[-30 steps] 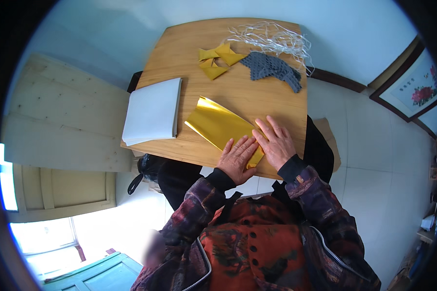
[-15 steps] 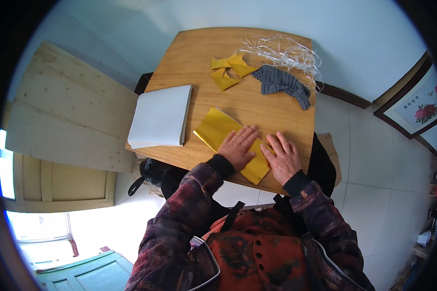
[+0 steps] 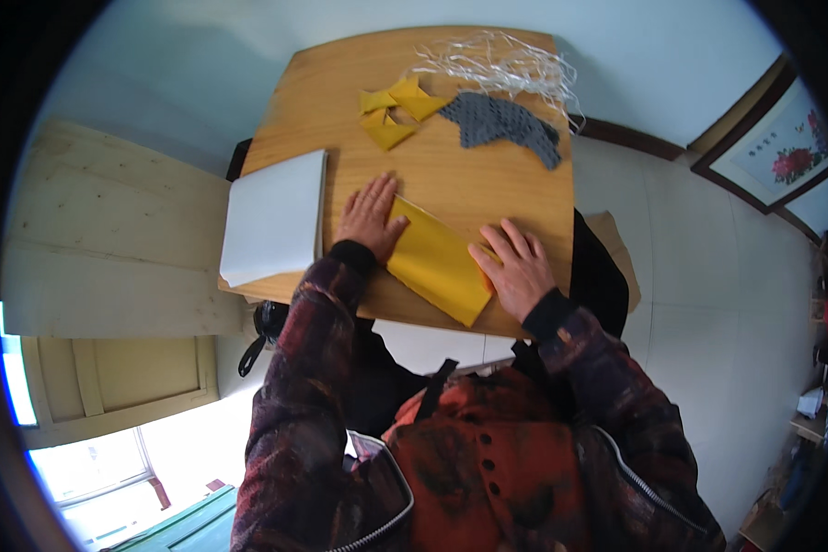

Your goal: The person folds a yellow sheet of paper into a triangular shape on a wooden table, pressing the creases to form a compact folded piece. The person then picks up a white sheet and places a yellow sheet on top, aligning them on the table.

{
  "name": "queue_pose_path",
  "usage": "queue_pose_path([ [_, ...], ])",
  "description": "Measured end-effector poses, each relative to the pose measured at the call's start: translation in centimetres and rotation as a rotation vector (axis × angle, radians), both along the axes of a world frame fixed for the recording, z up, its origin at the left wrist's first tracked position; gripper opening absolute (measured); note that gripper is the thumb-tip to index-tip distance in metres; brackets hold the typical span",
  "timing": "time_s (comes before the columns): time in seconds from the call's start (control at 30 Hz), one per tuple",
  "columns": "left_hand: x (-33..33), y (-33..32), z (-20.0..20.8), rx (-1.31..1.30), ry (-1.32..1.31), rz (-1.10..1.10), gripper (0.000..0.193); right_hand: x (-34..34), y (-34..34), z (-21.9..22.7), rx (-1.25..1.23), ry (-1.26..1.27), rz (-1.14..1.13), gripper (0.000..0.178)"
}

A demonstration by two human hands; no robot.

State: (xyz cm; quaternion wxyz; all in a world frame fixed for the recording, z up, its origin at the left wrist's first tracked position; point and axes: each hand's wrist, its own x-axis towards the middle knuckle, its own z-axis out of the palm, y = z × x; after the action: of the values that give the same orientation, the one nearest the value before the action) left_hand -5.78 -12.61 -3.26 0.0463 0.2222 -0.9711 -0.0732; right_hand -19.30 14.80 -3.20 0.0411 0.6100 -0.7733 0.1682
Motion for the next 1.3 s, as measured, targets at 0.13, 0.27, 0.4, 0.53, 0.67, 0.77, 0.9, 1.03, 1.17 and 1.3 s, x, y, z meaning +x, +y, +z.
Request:
queue_pose_path([
  [0.13,-0.7,0.5,1.3,-0.169,-0.072,0.126,0.064,-0.2,-0.4,-0.4,-0.003,0.034,-0.008,0.043],
  [0.27,-1.3,8.9,1.8,-0.118,0.04,-0.078,0.055,-0.4,-0.4,-0.8,0.041,0.039,-0.006,0.041],
  [0.4,1.0,17.9,0.9,0.213,0.283,-0.307,0.093,-0.5,-0.5,-0.7,-0.02,-0.012,-0.008,0.043],
  [0.53,3.4,18.2,1.0,0.206,0.147,-0.326,0.095,-0.3,-0.2,0.0,0.096,0.022,-0.024,0.046],
  [0.67,4.6,17.3,1.2,0.139,0.045,-0.388,0.092,-0.4,-0.4,0.2,0.102,0.035,-0.018,0.048],
  [0.77,6.0,17.3,1.2,0.078,-0.005,-0.378,0.088,-0.6,-0.5,-0.2,0.087,0.037,-0.014,0.05],
  [0.9,8.3,17.6,1.0,-0.027,-0.066,-0.339,0.081,-0.6,-0.4,-0.5,0.074,0.067,-0.023,0.046],
  [1.03,9.7,18.3,1.4,0.063,-0.075,-0.24,0.082,-0.7,-0.5,-0.5,0.051,0.021,-0.009,0.048],
  [1.17,8.2,18.4,2.3,0.114,0.238,-0.123,0.047,-0.6,-0.5,-0.3,0.051,0.021,-0.008,0.044],
  [1.3,2.4,18.3,1.5,0.165,0.279,-0.158,0.062,-0.5,-0.6,-0.1,0.049,-0.03,-0.024,0.043],
])
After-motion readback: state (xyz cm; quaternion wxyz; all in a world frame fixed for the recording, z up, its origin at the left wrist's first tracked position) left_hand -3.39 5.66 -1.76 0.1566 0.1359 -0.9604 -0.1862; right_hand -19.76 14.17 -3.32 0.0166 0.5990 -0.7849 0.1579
